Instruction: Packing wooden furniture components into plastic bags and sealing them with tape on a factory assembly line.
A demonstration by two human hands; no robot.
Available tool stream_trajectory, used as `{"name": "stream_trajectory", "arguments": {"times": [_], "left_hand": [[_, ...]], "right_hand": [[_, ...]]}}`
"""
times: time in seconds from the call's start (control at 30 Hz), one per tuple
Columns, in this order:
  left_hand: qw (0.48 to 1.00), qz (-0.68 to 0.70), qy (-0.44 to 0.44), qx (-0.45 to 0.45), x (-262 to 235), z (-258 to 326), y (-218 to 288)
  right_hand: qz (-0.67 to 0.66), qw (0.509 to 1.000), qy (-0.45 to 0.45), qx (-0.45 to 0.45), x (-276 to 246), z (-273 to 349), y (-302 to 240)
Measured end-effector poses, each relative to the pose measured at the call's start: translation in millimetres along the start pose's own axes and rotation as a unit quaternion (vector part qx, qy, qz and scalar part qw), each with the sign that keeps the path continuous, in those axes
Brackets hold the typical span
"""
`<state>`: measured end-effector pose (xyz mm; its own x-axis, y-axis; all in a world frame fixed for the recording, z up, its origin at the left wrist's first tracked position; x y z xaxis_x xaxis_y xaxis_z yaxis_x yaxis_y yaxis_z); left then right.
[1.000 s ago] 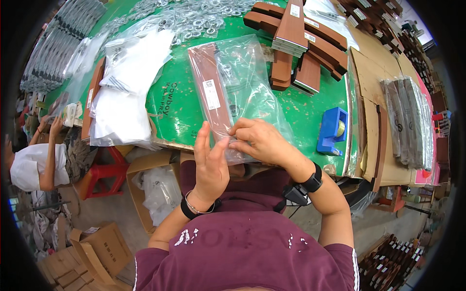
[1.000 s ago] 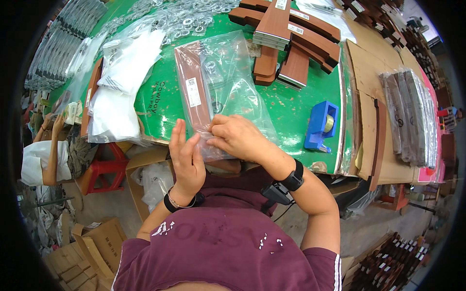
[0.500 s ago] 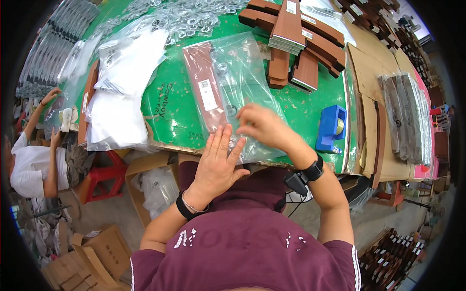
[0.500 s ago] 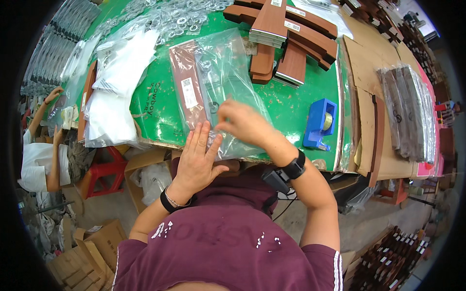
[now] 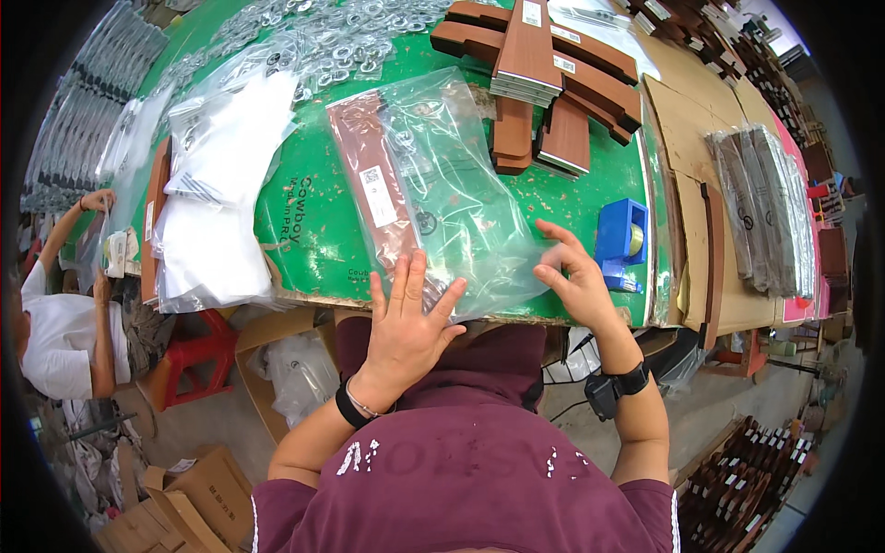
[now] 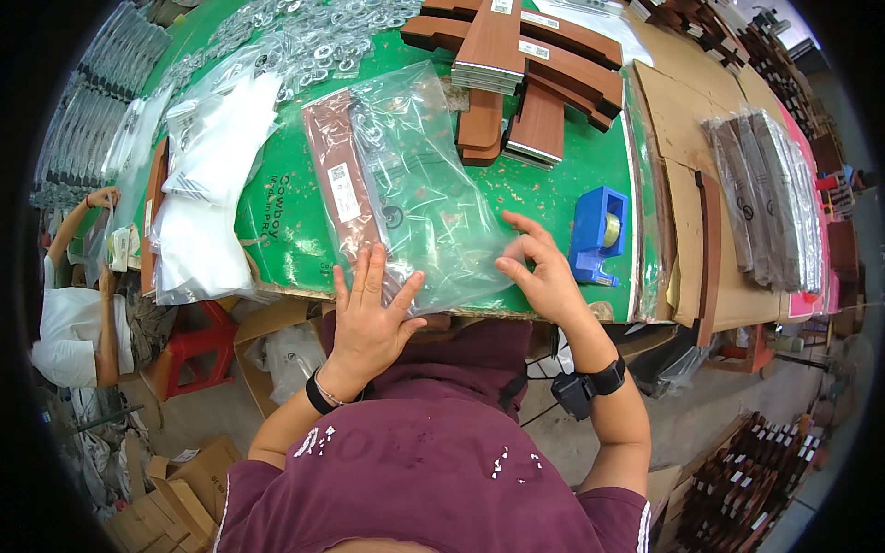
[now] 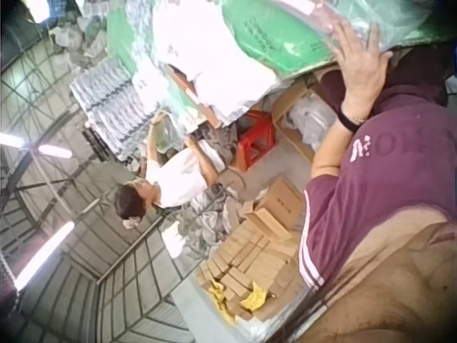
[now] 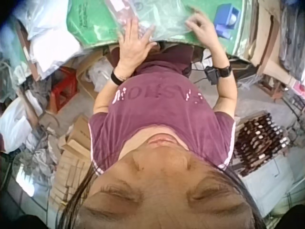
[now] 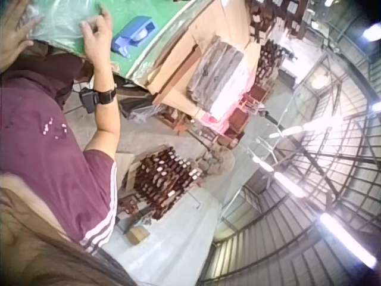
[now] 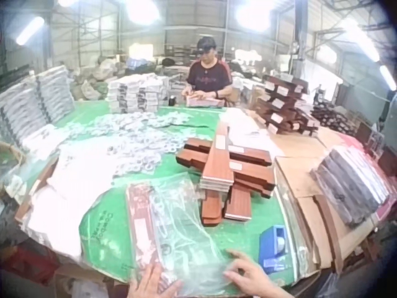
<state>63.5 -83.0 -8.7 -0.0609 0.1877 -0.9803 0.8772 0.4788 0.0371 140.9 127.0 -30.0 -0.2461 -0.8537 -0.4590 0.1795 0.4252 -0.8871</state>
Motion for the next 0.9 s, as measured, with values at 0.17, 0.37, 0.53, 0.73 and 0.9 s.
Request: {"name": "stream_trajectory", "arguments": {"times": [0.17, 0.37, 0.53, 0.73, 0.9], "left_hand": [[0.998, 0.052, 0.03, 0.007, 4, -10, -2], [0.999, 0.022, 0.046, -0.01, -15, -6, -17], [0.993, 0.067, 0.096, 0.036, -18, -12, 1], [0.988, 0.017, 0.148, 0.036, -13, 9, 3], [0.987, 0.054, 0.149, 0.03, -13, 4, -1]], "right_hand": [[-0.402, 0.913, 0.071, 0.022, 4, -1, 19], [-0.132, 0.975, 0.177, 0.029, 2, -19, -6], [-0.143, 0.957, 0.249, 0.043, -20, -6, 25], [-0.02, 0.966, 0.253, 0.058, -14, -11, 29], [0.001, 0.941, 0.338, -0.015, -31, 21, 38]]}}
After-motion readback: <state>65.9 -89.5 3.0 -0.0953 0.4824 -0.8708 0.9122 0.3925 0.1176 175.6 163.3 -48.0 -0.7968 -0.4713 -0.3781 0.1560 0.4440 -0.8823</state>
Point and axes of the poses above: each hand's wrist, its own z-axis away from the middle knuckle, its own x-axis out of the palm, y = z × x, the point moved 9 cm from there along -z, towards the middle knuckle, and after that the axes turned 14 degrees about -z, right-handed, at the moved point
